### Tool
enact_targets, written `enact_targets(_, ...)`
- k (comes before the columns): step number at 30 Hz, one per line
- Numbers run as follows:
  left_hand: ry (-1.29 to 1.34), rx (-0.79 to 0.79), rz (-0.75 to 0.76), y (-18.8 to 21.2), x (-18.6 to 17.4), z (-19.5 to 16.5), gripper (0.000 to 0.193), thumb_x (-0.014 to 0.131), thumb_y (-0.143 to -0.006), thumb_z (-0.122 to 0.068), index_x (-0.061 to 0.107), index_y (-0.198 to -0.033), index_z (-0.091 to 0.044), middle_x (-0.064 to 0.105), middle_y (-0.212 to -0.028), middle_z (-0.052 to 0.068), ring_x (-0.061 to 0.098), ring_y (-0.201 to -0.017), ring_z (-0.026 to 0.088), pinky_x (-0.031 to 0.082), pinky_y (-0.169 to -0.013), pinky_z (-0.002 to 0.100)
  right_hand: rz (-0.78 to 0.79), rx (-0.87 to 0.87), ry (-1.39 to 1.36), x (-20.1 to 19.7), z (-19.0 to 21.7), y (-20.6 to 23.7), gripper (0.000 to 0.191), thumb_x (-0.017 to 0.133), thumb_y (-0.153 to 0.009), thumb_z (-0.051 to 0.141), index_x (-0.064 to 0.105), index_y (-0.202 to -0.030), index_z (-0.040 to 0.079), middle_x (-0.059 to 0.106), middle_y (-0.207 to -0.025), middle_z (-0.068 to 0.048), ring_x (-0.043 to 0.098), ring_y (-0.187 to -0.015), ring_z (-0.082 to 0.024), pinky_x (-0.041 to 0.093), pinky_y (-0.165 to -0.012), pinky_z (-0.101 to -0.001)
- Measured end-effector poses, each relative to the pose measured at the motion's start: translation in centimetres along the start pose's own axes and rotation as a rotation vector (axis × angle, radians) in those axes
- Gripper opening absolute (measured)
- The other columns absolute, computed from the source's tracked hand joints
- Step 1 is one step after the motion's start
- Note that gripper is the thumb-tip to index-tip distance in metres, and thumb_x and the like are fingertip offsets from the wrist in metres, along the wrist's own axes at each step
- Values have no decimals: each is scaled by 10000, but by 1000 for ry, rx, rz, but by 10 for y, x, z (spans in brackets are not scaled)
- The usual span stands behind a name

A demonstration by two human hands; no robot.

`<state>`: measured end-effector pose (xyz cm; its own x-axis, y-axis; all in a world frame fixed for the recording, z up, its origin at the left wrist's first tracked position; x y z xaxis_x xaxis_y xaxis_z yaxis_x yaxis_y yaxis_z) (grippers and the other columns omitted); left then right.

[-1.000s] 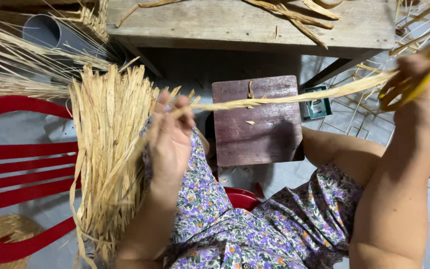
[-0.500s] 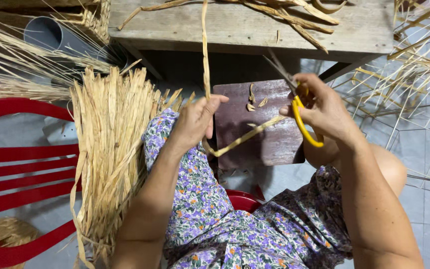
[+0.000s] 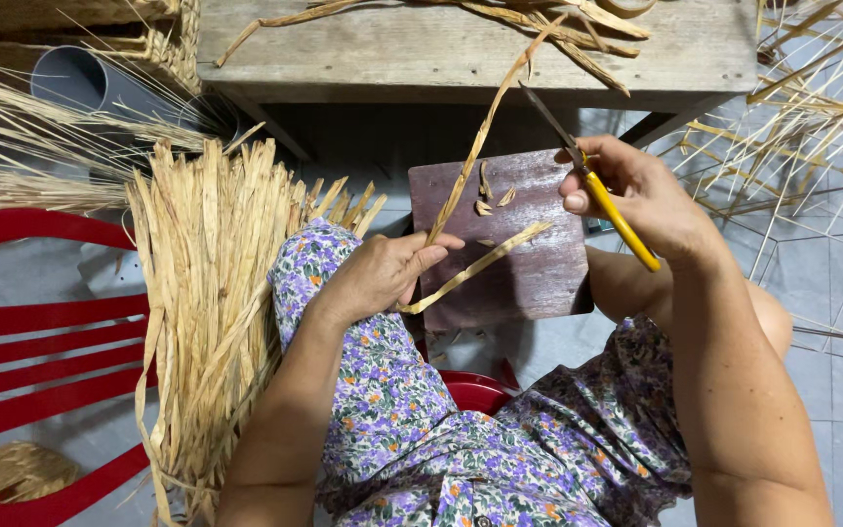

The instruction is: The person sits on a red plastic chair and trims dried palm leaf strips with scissors, cutting off edges and small sections over a small wooden block. They place trimmed pieces aside, pick new strips from a pile beside them, and occasionally reach into a container to store cut pieces.

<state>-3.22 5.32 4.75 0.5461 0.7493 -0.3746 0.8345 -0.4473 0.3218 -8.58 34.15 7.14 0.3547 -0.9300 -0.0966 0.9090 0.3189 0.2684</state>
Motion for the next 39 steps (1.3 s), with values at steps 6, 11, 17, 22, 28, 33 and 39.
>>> enact_targets(6,-147,-51,59,3,5,-2,367,523,-1001,-434,738,-1237,-253,489,-454,49,537,-405,128,434,-446,330,-21,-17,48,1,-1,-1,452,784,-850,135,643,-1274,68,673,-1016,48,621,-948,-41,524,-846,-214)
enact_targets(11,-137,-94,141,2,10,6,363,494,-1027,-444,753,-1186,-245,524,-472,46,554,-427,124,444,-454,324,-62,81,-43,-4,-19,-3,305,807,-887,164,731,-1165,67,634,-831,29,532,-697,-46,413,-586,-211)
enact_targets(17,242,47,140,4,4,15,439,447,-1063,-416,711,-1265,-130,628,-582,31,539,-472,96,413,-442,244,-46,44,-153,2,-42,-5,287,831,-929,82,661,-1158,43,601,-823,-22,536,-679,-97,407,-543,-217)
enact_targets(22,702,369,-58,12,-17,12,527,336,-1141,-431,616,-1318,-22,719,-793,94,669,-623,138,557,-567,243,262,-133,-238,82,-59,-21,750,842,-751,3,489,-1401,128,604,-1318,-26,647,-1190,-164,635,-879,-304)
enact_targets(28,928,657,-452,20,-60,19,448,338,-1179,-412,573,-1314,-55,720,-851,118,696,-683,199,599,-622,322,515,-24,-47,160,-89,-8,602,850,-828,18,597,-1366,113,717,-1133,-64,696,-1048,-165,575,-945,-325)
enact_targets(33,964,764,-812,50,-122,44,442,377,-1197,-416,569,-1313,-35,727,-853,149,678,-644,218,545,-552,307,244,-83,627,123,-79,-20,337,765,-905,127,656,-1223,149,781,-969,-76,759,-851,-163,604,-761,-318)
enact_targets(39,965,658,-812,49,-188,52,389,437,-1171,-352,584,-1326,-26,725,-969,167,679,-772,232,553,-681,349,-204,-580,888,28,28,-56,423,654,-932,-30,662,-1339,85,743,-1090,-175,745,-897,-226,604,-744,-363)
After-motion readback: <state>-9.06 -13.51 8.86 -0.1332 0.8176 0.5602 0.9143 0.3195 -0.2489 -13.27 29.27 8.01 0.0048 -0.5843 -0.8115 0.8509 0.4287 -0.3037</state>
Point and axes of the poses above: each hand's wrist, its own y-axis away from the middle knuckle, its own x-axis out of the palm, z = x × y, the point moved 5 cm from there along -y, towards the middle knuckle
